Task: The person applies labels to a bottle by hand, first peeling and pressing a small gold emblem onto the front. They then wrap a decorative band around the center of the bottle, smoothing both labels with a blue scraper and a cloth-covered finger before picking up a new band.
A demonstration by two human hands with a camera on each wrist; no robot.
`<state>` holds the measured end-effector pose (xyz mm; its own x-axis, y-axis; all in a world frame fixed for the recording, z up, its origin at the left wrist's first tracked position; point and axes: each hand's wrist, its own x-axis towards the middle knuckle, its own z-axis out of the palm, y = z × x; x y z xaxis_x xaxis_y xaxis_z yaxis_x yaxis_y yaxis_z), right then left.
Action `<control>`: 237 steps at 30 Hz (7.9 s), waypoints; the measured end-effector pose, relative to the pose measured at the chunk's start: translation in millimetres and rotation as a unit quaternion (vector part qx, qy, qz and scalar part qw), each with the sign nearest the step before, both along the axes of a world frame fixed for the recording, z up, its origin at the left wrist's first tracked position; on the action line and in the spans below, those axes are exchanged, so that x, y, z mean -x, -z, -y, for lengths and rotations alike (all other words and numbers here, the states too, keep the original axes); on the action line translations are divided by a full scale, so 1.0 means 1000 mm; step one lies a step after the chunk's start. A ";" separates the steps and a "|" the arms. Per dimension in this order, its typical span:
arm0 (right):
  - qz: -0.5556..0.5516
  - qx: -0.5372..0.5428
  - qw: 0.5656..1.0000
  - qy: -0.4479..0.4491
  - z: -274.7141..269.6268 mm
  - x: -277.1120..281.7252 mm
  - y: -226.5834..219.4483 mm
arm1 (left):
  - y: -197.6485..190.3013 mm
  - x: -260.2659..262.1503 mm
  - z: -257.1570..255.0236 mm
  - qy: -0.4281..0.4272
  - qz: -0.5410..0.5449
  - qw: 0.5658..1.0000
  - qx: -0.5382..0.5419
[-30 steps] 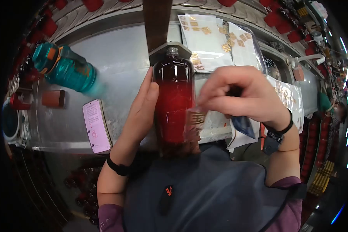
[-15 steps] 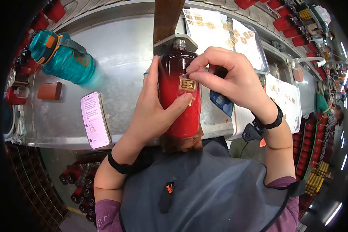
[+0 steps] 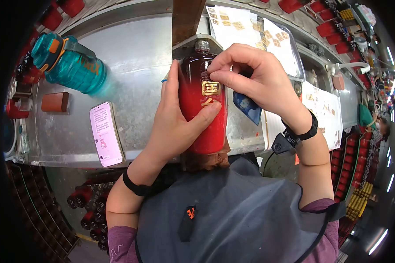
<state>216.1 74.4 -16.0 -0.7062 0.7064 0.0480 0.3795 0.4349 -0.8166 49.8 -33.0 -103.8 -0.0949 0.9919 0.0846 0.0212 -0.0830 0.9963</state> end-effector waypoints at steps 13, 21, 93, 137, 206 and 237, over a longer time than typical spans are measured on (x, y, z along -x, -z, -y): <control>-0.033 0.027 0.999 0.016 -0.003 0.002 0.007 | 0.003 0.000 0.000 0.001 0.007 1.000 0.008; -0.044 0.031 0.998 0.017 -0.003 0.002 0.009 | 0.002 -0.001 -0.001 -0.001 0.004 1.000 -0.004; -0.084 0.188 0.971 0.125 0.022 -0.018 0.047 | -0.017 0.000 -0.021 -0.007 0.134 0.990 0.040; -0.131 0.047 0.989 0.053 -0.008 -0.002 0.021 | -0.018 0.006 -0.018 -0.001 0.072 0.997 -0.039; -0.238 0.405 0.870 0.148 0.052 -0.026 0.068 | -0.017 0.003 -0.002 0.035 0.059 0.996 0.049; -0.304 0.382 0.856 0.171 0.059 -0.068 0.050 | 0.001 0.032 0.015 -0.026 -0.060 0.993 -0.103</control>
<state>284.0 15.1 -65.6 -0.4601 0.8560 -0.2356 -0.2188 -0.3665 -0.9043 18.1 -48.0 -105.2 -0.1234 0.9463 0.2989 0.1477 -0.2804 0.9485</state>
